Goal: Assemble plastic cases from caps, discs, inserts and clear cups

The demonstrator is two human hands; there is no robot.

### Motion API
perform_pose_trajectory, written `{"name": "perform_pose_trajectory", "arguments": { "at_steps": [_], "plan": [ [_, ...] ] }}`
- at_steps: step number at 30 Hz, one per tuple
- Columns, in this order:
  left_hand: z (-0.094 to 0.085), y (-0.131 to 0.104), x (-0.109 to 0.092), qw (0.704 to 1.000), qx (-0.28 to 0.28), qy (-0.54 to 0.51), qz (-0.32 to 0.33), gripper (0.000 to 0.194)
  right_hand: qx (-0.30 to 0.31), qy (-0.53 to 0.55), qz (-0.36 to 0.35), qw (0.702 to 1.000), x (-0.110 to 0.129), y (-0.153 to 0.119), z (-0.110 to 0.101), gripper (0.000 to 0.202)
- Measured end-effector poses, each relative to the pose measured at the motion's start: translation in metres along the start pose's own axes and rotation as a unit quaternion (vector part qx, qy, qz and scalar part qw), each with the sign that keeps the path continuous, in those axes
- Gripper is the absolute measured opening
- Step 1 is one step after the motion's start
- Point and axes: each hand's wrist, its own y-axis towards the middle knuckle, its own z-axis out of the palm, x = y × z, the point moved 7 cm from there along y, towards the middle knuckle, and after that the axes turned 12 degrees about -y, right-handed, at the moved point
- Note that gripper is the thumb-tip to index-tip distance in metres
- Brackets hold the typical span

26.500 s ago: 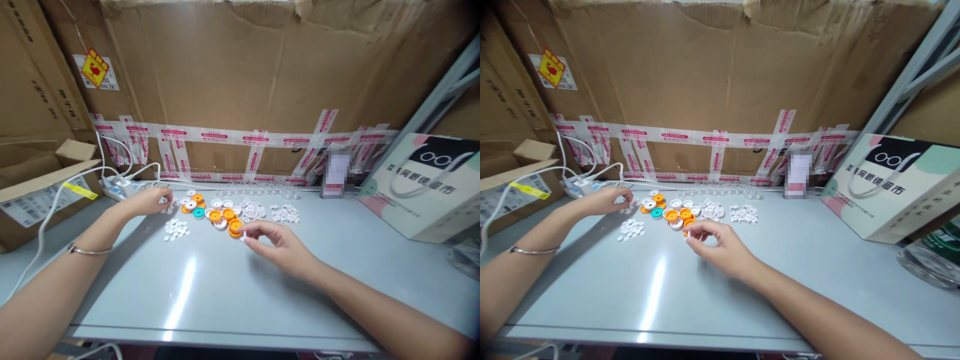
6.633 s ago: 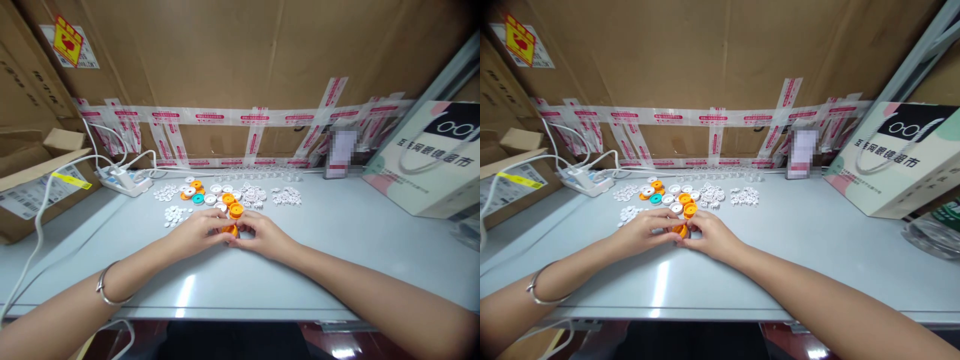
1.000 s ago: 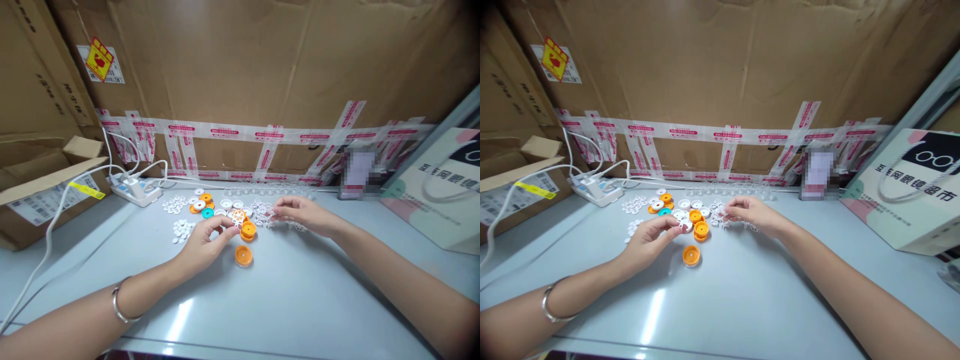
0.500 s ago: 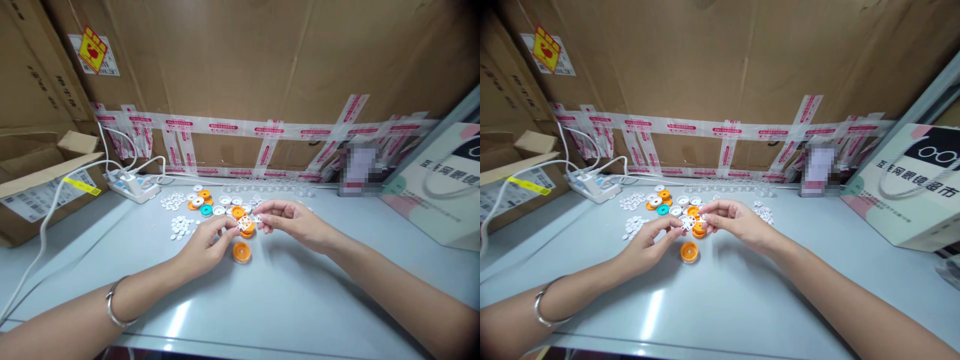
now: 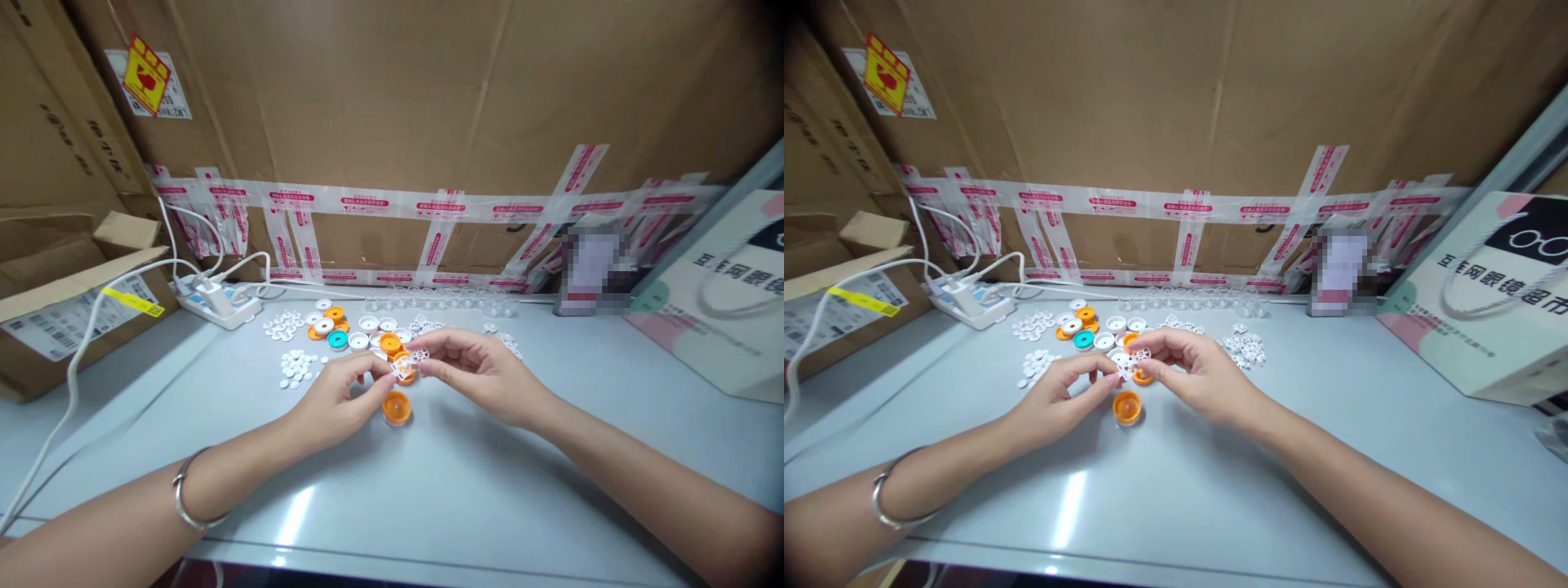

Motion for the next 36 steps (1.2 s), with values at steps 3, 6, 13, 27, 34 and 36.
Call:
{"name": "perform_pose_trajectory", "arguments": {
  "at_steps": [3,6,13,27,34,36],
  "plan": [
    [-0.001,0.0,0.0,1.0,0.0,0.005,0.0,0.015,0.012,-0.011,-0.005,1.0,0.001,-0.003,0.004,0.027],
    [-0.001,0.0,0.001,1.0,0.004,0.005,-0.004,0.015,0.012,-0.022,-0.012,1.0,0.004,-0.005,0.005,0.027],
    [-0.001,-0.001,-0.002,1.0,0.017,-0.014,-0.002,0.016,-0.011,-0.044,-0.038,0.998,0.012,-0.003,0.002,0.02],
    [-0.002,-0.003,-0.01,0.999,0.027,-0.027,0.027,0.016,-0.025,-0.083,-0.107,0.99,0.016,-0.006,0.01,0.022],
    [-0.002,-0.002,-0.011,0.999,0.019,-0.036,0.031,0.016,-0.02,-0.09,-0.069,0.993,0.013,-0.007,0.01,0.025],
    [-0.002,-0.003,-0.011,0.998,0.019,-0.045,0.029,0.016,-0.019,-0.091,-0.065,0.994,0.013,-0.007,0.01,0.024]
  ]
}}
